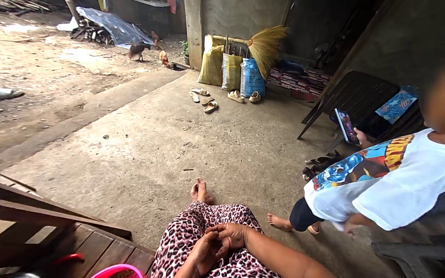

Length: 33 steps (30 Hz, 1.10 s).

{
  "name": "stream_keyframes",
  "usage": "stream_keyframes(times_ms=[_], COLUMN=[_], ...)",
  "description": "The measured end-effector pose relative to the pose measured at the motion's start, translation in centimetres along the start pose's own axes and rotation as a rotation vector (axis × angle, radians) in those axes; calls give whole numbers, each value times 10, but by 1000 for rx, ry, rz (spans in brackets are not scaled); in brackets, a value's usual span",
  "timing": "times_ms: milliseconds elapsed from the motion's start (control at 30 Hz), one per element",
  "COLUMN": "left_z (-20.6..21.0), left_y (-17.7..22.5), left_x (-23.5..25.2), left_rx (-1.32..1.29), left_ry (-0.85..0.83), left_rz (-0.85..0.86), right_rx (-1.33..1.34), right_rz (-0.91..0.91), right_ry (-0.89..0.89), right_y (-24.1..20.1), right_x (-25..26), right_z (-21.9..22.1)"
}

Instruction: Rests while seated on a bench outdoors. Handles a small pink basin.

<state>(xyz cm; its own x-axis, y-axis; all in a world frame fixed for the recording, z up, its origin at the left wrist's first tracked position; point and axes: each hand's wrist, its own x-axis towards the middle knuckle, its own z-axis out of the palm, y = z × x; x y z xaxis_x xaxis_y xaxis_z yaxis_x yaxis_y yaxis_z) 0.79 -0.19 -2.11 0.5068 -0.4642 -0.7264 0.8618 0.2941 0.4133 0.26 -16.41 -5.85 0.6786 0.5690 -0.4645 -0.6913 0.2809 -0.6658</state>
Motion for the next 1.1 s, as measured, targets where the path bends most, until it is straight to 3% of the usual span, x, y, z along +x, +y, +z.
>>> stream_keyframes(times_ms=[400,967,1100], left_z=[-5,0,19], left_y=[-2,3,13], left_x=[4,-5,-25], left_rx=[33,18,8], left_ry=[-84,-9,48], left_rz=[5,7,-24], right_rx=[61,43,65], right_rz=[56,36,-4], right_ry=[-14,-45,-38], right_y=[-4,-9,-4], right_x=[0,-3,-4], right_z=[3,10,4])
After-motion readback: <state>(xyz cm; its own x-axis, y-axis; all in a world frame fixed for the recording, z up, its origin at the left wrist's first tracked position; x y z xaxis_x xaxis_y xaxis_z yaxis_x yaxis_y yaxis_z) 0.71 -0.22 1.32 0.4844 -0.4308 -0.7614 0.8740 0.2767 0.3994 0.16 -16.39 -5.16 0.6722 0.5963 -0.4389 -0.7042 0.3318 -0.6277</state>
